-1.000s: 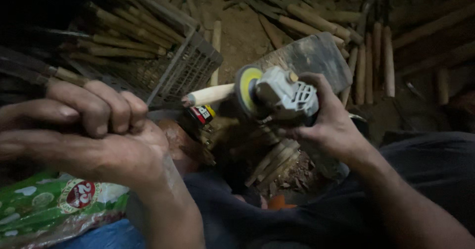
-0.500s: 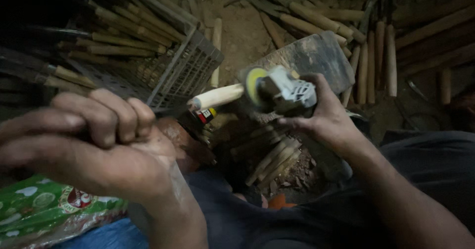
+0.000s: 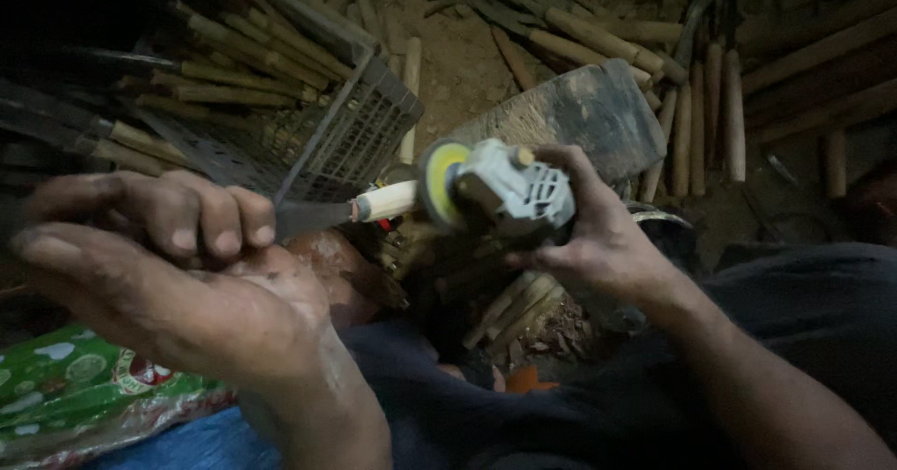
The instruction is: The person uses a handheld angle grinder to smooth and shape the wooden handles of sickles. They hold each handle with one hand and apply the grinder with the other, rotating the handle to grind all sides. The person repeatedly picks up handles from a nearby crate, grinds them, and places them back.
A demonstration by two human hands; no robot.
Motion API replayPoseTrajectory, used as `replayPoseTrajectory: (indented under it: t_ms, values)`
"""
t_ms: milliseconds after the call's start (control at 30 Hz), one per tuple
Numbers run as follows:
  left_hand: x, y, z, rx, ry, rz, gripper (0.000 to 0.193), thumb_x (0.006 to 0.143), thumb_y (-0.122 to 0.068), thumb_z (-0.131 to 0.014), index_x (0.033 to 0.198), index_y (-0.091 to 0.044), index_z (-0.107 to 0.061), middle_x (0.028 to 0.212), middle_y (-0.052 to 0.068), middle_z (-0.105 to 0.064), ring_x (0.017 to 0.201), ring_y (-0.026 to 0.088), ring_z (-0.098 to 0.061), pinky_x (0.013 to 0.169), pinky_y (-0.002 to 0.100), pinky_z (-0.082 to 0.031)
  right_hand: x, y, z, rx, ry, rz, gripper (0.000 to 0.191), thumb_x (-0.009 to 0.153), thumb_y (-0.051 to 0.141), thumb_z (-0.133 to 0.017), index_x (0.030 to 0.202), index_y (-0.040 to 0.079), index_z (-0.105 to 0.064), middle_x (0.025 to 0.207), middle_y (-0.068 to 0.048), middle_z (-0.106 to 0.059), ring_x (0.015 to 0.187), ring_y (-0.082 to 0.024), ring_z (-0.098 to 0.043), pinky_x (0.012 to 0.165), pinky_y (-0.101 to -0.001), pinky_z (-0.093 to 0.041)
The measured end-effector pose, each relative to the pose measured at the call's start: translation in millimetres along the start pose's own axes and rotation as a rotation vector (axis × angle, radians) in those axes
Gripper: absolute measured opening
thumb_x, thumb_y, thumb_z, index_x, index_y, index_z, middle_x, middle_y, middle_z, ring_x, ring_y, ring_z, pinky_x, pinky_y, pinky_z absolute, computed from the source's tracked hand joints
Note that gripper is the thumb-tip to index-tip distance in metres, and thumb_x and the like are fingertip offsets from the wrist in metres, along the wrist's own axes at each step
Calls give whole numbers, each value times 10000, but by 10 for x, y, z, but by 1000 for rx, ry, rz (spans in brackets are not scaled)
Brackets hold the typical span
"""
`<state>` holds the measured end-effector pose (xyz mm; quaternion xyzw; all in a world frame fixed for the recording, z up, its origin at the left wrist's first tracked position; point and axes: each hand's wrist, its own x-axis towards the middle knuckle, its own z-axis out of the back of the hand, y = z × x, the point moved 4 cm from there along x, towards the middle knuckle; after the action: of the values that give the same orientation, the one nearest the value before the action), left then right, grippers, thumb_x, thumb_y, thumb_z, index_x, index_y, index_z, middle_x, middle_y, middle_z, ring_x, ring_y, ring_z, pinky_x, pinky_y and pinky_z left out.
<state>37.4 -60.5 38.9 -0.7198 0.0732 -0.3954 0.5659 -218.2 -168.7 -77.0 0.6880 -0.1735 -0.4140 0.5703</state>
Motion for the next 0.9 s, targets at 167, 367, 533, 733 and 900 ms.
replayPoseTrajectory:
  t_ms: [167, 367, 533, 733, 900]
  values:
    - [-35, 20, 38, -72, 30, 9, 428, 1190, -508, -440, 1216, -86, -505, 750, 8, -341, 609, 95, -375, 558, 267, -423, 42, -72, -13, -41, 7, 42, 967, 652, 201, -917, 1454, 121, -383, 1397, -154, -557, 1325, -331, -612, 1120, -494, -577]
    - [181, 381, -74, -190, 39, -3, 395, 1223, -420, -510, 1337, -42, -501, 934, 66, -544, 860, 190, -569, 845, 368, -563, 46, -231, 262, -273, -306, -80, 1013, 692, 257, -939, 1501, 107, -348, 1448, -173, -520, 1354, -320, -553, 1100, -494, -524]
    - [-235, 777, -369, -166, 368, 103, 533, 1281, -293, -539, 1679, -111, -234, 1495, 76, -514, 1295, 184, -559, 1175, 350, -493, -117, -181, 551, -189, -502, 38, 1015, 683, 237, -957, 1479, 83, -346, 1405, -198, -547, 1325, -294, -595, 1085, -428, -579]
    - [-616, 1412, -895, -355, 456, 384, 583, 1102, -107, -626, 1602, -98, -326, 1366, 85, -621, 1280, 230, -621, 1138, 397, -522, -404, -73, 763, -35, -544, 308, 960, 797, 227, -953, 1520, 75, -341, 1424, -183, -567, 1347, -269, -628, 1135, -390, -591]
    - [-703, 1444, -846, -449, 399, 372, 444, 1076, -105, -702, 1470, -43, -508, 1190, 74, -673, 1095, 214, -643, 1033, 391, -552, -623, 121, 772, -136, -573, 417, 997, 767, 151, -957, 1539, 70, -331, 1416, -194, -542, 1349, -294, -613, 1117, -424, -615]
